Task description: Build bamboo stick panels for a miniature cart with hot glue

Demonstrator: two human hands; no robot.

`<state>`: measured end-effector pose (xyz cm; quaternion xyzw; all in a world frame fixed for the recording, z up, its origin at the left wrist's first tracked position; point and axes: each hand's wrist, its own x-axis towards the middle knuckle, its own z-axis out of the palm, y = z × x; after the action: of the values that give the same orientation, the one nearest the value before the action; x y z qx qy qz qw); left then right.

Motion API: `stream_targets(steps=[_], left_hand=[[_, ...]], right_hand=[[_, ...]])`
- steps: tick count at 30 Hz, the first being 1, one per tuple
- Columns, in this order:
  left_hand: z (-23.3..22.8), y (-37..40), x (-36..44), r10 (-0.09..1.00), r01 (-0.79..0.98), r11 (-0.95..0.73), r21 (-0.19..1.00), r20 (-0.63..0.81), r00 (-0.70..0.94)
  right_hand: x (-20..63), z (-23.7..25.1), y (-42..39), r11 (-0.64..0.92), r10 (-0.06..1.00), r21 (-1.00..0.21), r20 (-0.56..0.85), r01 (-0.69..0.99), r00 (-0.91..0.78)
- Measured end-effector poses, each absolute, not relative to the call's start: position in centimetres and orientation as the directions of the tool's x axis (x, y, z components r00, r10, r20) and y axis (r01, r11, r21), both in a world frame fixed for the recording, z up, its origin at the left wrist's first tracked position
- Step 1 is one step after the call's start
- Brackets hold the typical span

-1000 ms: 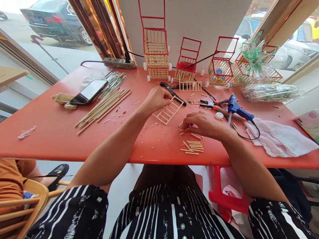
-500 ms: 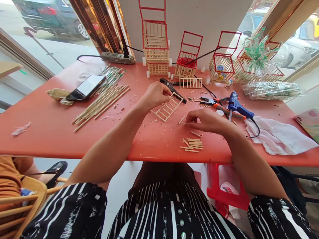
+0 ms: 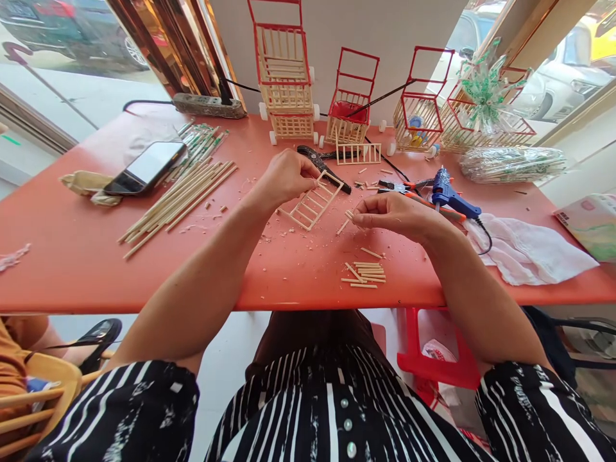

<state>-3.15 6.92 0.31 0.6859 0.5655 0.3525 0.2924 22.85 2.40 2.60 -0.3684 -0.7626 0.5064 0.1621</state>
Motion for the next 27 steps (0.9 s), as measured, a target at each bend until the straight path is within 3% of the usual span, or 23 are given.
stream_targets(steps=[9, 15, 17, 22, 25, 27], left_hand=[[0.7, 6.6, -3.2, 0.976, 0.666, -0.218, 0.713, 0.141, 0.168], [0.7, 6.6, -3.2, 0.978, 0.664, -0.206, 0.718, 0.133, 0.160], [0.7, 6.6, -3.2, 0.977, 0.667, -0.213, 0.714, 0.138, 0.164], [0.8, 6.5, -3.1, 0.977, 0.680, -0.211, 0.703, 0.138, 0.160], [0.9, 6.4, -2.9, 0.975, 0.690, -0.224, 0.689, 0.148, 0.168], [1.1, 6.3, -2.8, 0.972, 0.697, -0.235, 0.678, 0.161, 0.171]], right_hand=[[23.0, 2.7, 2.4, 0.265, 0.754, -0.838, -0.128, 0.477, -0.645], [23.4, 2.7, 2.8, 0.415, 0.817, -0.571, -0.109, 0.708, -0.566], [23.7, 2.8, 3.0, 0.438, 0.823, -0.549, -0.075, 0.712, -0.564], [24.1, 4.1, 2.0, 0.485, 0.727, -0.608, -0.120, 0.629, -0.676], [23.6, 5.3, 0.5, 0.541, 0.655, -0.540, -0.211, 0.645, -0.726], [23.2, 5.9, -0.4, 0.570, 0.664, -0.451, -0.240, 0.687, -0.708]])
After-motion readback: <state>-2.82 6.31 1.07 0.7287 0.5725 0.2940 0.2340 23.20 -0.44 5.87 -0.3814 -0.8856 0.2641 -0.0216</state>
